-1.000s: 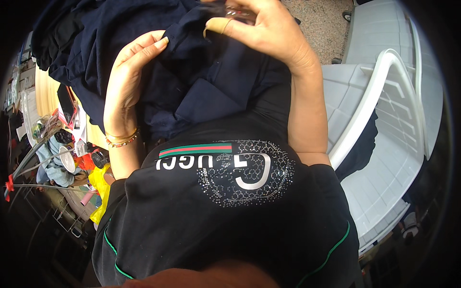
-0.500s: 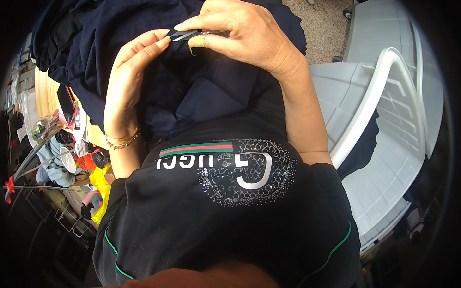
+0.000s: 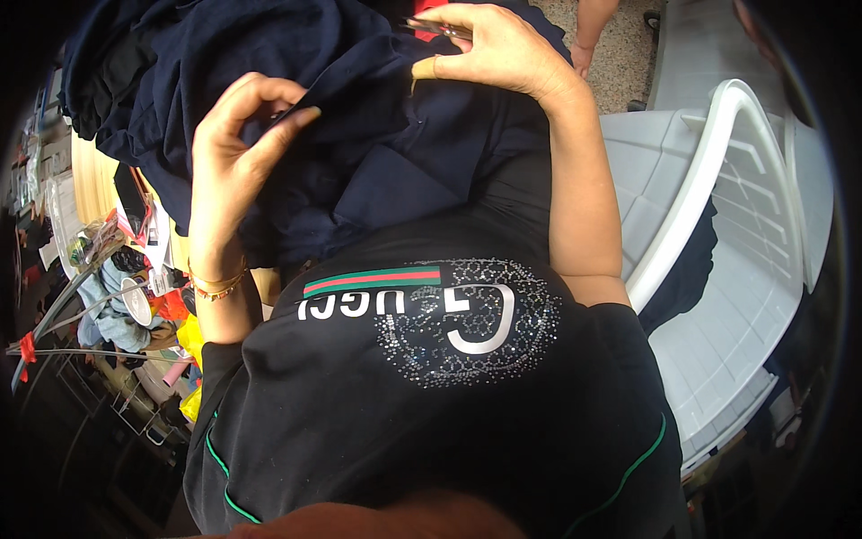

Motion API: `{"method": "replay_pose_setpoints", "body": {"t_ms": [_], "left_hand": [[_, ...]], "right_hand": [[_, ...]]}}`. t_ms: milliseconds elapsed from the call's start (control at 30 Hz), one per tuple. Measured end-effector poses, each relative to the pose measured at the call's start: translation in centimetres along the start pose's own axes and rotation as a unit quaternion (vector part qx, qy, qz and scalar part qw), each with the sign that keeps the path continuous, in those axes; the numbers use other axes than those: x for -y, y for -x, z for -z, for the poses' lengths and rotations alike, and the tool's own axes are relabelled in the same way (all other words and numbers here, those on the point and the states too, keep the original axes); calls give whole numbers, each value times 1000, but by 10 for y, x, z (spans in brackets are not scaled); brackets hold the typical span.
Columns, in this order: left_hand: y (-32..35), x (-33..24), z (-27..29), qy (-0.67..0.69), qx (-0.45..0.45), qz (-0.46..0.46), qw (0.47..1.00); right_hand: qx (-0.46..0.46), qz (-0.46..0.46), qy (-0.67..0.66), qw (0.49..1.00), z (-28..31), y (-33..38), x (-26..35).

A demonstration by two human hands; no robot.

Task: The person trims loose threads from garments using thread snips and places the garments into a plastic bin.

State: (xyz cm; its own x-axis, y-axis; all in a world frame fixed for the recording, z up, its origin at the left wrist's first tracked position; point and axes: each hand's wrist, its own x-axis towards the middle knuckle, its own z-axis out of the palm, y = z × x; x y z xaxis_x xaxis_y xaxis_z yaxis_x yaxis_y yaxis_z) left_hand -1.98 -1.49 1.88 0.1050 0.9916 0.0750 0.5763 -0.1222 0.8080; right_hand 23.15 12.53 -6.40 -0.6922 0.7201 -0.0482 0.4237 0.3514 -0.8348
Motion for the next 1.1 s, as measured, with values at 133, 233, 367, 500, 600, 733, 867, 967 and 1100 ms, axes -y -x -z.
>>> {"method": "replay_pose_setpoints", "body": {"t_ms": [133, 233, 367, 500, 600, 733, 867, 967, 1100], "left_hand": [[4, -4, 25, -66, -70, -88, 991], [7, 2, 50, -162, -160, -139, 964], [22, 42, 69, -83, -274, -128, 949], [37, 69, 65, -170, -227, -101, 954], [49, 82, 58, -172, -228, -67, 956], [55, 75, 51, -111, -243, -33, 963], [59, 58, 46, -90, -235, 6, 968], [62, 41, 43, -165, -236, -17, 958], [65, 34, 36, -164, -246, -69, 953]], "right_hand": [[-8, -3, -37, 999, -11, -2, 1], [-78, 67, -31, 994, -11, 5, 24], [-87, 262, -9, 961, -12, 14, 83], [60, 278, 42, 958, -47, 13, 95], [91, 248, -45, 963, -61, 12, 87], [60, 219, -99, 969, -65, 6, 85], [37, 207, -23, 977, -68, 3, 89], [27, 214, 30, 976, -75, 2, 89], [11, 253, 55, 966, -79, 3, 95]]}}
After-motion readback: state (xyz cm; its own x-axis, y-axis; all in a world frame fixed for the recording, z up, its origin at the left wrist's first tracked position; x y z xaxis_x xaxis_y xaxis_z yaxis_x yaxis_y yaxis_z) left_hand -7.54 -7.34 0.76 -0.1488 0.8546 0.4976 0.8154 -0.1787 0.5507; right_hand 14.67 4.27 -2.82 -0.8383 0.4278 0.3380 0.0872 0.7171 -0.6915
